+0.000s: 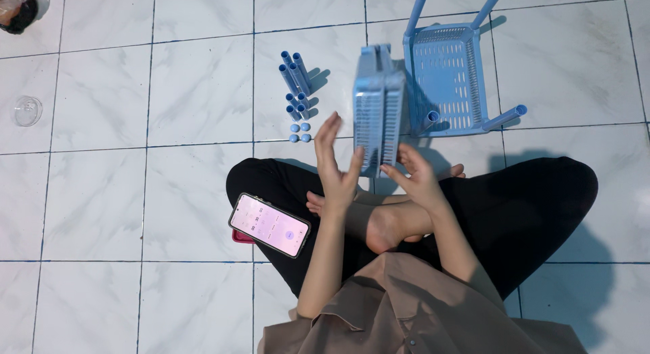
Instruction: The person sits on the floor and assembles a blue plastic storage rack. They insert cylindrical legs into the base, attach side panels, and connect horizontal bars to form the frame. The person handles multiple plastic components and assembles them into a structured unit.
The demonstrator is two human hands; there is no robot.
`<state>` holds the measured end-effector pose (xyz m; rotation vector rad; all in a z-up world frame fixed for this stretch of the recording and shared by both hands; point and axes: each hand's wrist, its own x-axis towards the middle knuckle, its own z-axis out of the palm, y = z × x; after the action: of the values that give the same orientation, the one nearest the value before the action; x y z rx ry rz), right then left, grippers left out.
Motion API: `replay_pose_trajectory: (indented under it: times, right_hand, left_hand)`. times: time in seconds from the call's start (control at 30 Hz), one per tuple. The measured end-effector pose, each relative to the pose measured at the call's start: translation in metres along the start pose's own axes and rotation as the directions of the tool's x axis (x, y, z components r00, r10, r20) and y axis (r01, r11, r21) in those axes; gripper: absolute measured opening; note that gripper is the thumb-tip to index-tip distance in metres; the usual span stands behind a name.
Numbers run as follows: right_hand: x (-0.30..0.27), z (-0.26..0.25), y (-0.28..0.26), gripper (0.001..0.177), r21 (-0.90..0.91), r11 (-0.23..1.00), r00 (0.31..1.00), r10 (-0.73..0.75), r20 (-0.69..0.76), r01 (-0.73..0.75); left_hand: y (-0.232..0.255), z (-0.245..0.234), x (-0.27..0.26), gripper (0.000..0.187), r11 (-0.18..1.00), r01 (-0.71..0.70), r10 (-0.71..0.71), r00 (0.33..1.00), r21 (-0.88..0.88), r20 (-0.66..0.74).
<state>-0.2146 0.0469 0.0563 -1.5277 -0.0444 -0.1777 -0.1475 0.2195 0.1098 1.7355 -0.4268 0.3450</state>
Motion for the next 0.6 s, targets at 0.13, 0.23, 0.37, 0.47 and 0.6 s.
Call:
replay_pose_trajectory:
  times: [0.13,0.23,0.37,0.47,0.6]
  right_hand:
    - [-0.003,-0.005,-0.018,0.050,0.152,0.988,0.998,0.019,-0.056,-0.010]
    - [-0.004,-0.007,-0.027,0.044,0.263,0.964,0.996,0.046,-0.081,-0.023]
    - [-0.005,-0.005,-0.031,0.042,0.373,0.927,0.989,0.094,-0.115,-0.044]
    - [-0.003,-0.004,-0.029,0.047,0.385,0.920,0.986,0.124,-0.113,-0.072]
    - [-0.005,0.000,-0.033,0.067,0.378,0.924,0.994,0.082,-0.067,-0.051]
  left_hand:
    - [0.008,-0.005,-0.010,0.060,0.999,-0.049,0.052,0.985,-0.018,0.162]
    - [0.013,-0.007,-0.014,0.063,0.993,-0.118,0.121,0.971,-0.026,0.204]
    - [0.015,-0.007,-0.018,0.057,0.984,-0.178,0.179,0.966,-0.023,0.186]
    - [0.014,-0.005,-0.022,0.048,0.989,-0.130,0.141,0.972,-0.067,0.189]
    - [0.012,-0.004,-0.023,0.042,0.992,-0.071,0.087,0.984,-0.102,0.158]
